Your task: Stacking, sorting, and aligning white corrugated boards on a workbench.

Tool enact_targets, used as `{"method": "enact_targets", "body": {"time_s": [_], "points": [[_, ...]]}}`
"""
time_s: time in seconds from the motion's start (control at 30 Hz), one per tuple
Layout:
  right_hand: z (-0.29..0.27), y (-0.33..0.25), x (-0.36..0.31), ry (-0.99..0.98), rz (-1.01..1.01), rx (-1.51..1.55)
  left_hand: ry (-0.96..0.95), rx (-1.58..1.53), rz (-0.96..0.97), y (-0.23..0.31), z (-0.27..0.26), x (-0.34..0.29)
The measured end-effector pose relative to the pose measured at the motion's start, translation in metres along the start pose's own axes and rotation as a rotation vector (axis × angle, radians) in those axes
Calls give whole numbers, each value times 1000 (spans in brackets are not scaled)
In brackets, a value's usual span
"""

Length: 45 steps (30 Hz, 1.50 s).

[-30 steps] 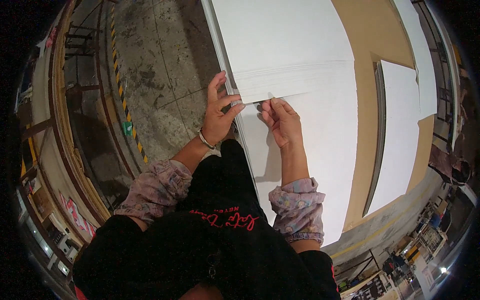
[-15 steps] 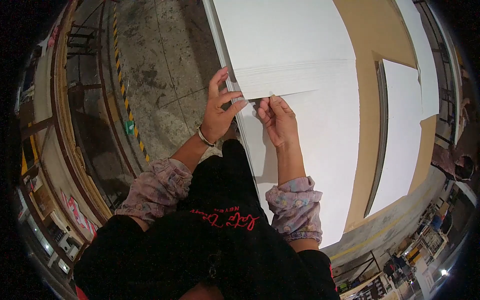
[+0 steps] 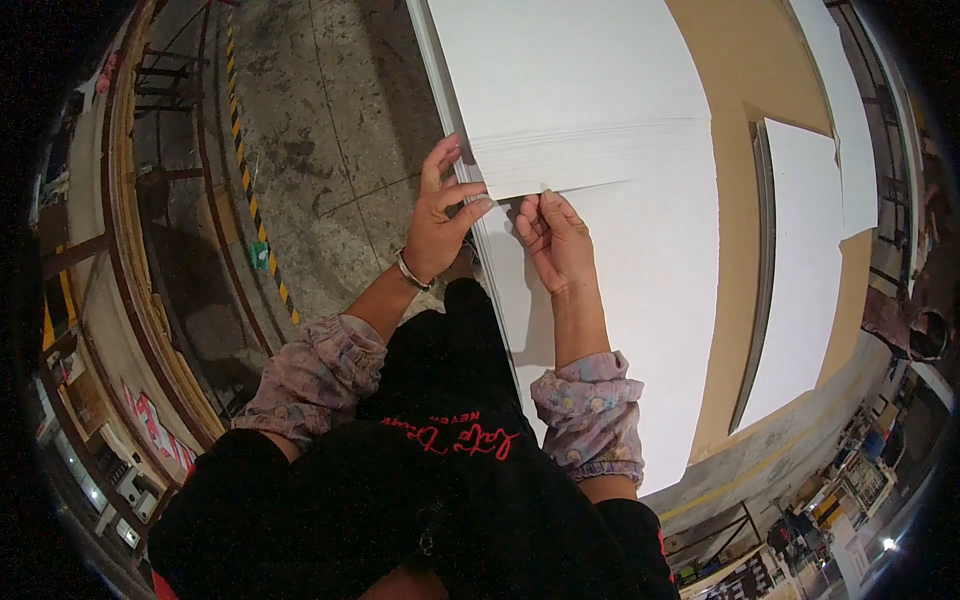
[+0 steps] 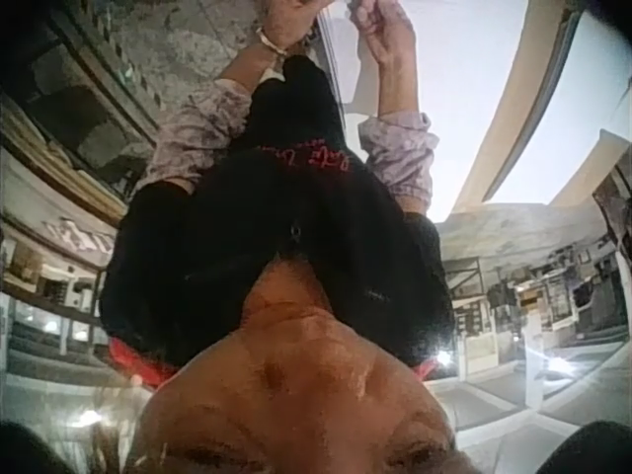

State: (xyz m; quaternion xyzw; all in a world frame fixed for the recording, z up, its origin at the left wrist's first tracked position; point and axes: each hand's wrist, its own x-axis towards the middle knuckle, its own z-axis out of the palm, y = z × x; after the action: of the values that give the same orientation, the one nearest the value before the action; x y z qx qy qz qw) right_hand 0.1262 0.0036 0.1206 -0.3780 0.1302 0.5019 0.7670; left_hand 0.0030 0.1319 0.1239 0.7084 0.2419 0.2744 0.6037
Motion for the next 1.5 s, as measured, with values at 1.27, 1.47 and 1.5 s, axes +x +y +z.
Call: {"method": "enact_targets", "body": {"time_s": [1.27,1.47,1.5], "points": [[6,2,0,39,39,-2,98,25,-110,0,4,7],[7,-2,-9,56,82,-252,201,133,-83,7,9,9],[12,-1,-13,75,88,-283,221,122,-104,8,7,10]]}}
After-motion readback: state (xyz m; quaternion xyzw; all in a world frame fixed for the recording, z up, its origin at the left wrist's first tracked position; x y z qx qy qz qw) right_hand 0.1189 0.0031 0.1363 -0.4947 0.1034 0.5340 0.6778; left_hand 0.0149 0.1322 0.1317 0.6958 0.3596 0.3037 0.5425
